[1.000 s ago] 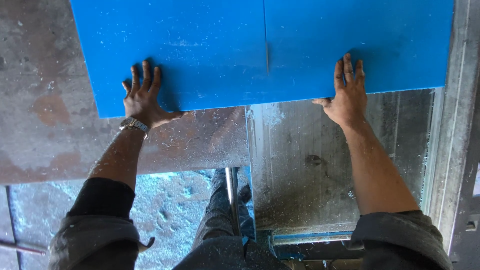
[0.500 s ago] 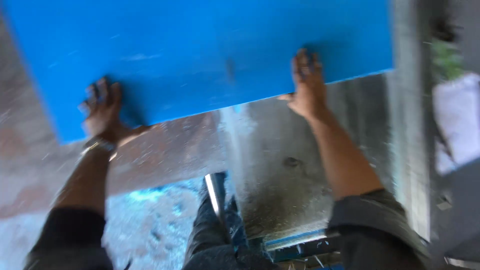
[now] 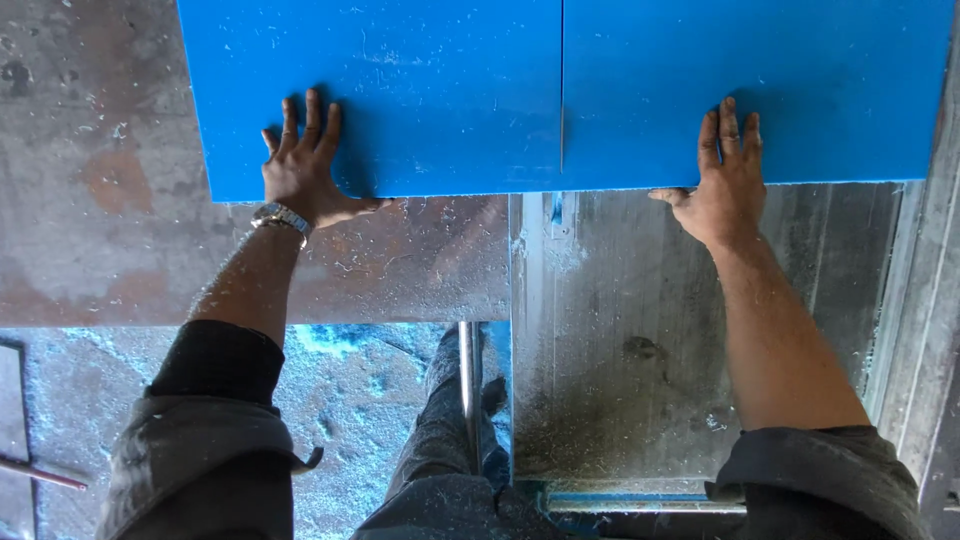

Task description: The recorder picks up blue plastic sheets and cuts them to size using a table saw.

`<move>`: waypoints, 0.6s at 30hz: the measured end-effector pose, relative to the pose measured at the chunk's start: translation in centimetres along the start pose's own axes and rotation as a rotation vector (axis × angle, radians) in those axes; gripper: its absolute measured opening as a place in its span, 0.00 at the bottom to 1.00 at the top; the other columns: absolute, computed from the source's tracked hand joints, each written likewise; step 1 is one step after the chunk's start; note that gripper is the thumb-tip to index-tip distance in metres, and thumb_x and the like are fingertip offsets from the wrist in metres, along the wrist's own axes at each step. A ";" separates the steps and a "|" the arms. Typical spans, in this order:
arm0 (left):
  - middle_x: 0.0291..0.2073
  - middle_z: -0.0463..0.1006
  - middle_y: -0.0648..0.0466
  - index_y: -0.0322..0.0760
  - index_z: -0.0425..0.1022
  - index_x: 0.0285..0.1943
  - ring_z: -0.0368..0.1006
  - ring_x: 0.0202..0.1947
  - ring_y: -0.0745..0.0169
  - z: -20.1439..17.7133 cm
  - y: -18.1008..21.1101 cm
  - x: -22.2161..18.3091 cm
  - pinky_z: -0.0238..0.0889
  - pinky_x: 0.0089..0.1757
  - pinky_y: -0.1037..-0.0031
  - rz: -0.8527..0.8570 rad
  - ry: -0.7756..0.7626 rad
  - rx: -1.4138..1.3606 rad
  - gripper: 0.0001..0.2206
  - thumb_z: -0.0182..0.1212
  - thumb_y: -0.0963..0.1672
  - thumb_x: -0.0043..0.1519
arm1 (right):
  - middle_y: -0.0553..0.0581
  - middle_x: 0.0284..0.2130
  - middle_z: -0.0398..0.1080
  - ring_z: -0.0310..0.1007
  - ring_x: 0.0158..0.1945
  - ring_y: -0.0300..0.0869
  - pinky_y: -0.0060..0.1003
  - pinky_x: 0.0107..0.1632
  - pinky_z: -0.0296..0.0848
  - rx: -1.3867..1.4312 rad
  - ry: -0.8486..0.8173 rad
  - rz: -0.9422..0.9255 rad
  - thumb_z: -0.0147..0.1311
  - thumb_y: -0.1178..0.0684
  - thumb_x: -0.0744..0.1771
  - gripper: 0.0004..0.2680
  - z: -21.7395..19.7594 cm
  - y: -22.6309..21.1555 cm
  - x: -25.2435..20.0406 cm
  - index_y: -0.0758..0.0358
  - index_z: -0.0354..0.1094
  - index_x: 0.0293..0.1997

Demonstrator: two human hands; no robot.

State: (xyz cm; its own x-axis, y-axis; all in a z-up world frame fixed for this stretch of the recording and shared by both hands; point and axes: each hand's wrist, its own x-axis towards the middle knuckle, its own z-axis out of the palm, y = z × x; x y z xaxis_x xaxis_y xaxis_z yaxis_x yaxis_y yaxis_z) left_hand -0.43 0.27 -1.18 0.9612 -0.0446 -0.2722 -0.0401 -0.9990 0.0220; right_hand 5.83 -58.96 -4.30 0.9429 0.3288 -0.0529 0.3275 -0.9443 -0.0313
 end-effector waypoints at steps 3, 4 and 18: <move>0.81 0.34 0.47 0.47 0.43 0.84 0.32 0.78 0.34 -0.2 0.1 0.1 0.34 0.65 0.28 -0.013 -0.033 0.008 0.69 0.66 0.71 0.31 | 0.68 0.81 0.38 0.37 0.79 0.72 0.67 0.77 0.48 -0.020 0.004 -0.003 0.63 0.23 0.63 0.47 -0.2 0.1 0.3 0.66 0.41 0.84; 0.82 0.35 0.47 0.47 0.43 0.84 0.32 0.79 0.34 -0.2 0.0 0.0 0.35 0.65 0.28 -0.014 -0.020 -0.005 0.69 0.65 0.72 0.32 | 0.67 0.81 0.38 0.37 0.79 0.72 0.66 0.76 0.50 0.012 -0.019 0.026 0.63 0.24 0.62 0.47 -0.3 -0.1 0.2 0.65 0.41 0.84; 0.81 0.37 0.52 0.49 0.43 0.82 0.34 0.79 0.40 -0.5 -9.1 1.5 0.32 0.66 0.30 0.031 0.055 -0.039 0.68 0.64 0.70 0.28 | 0.60 0.79 0.43 0.44 0.78 0.65 0.58 0.71 0.61 0.032 -0.016 0.009 0.67 0.33 0.57 0.46 -4.1 1.3 10.0 0.56 0.42 0.82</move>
State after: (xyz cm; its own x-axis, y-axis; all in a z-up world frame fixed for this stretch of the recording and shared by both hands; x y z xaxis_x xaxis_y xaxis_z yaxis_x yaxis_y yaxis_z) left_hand 1.52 9.30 -1.27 0.9732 -0.0743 -0.2177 -0.0609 -0.9959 0.0676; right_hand 15.98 -56.96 -0.82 0.9448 0.3204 -0.0691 0.3164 -0.9465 -0.0629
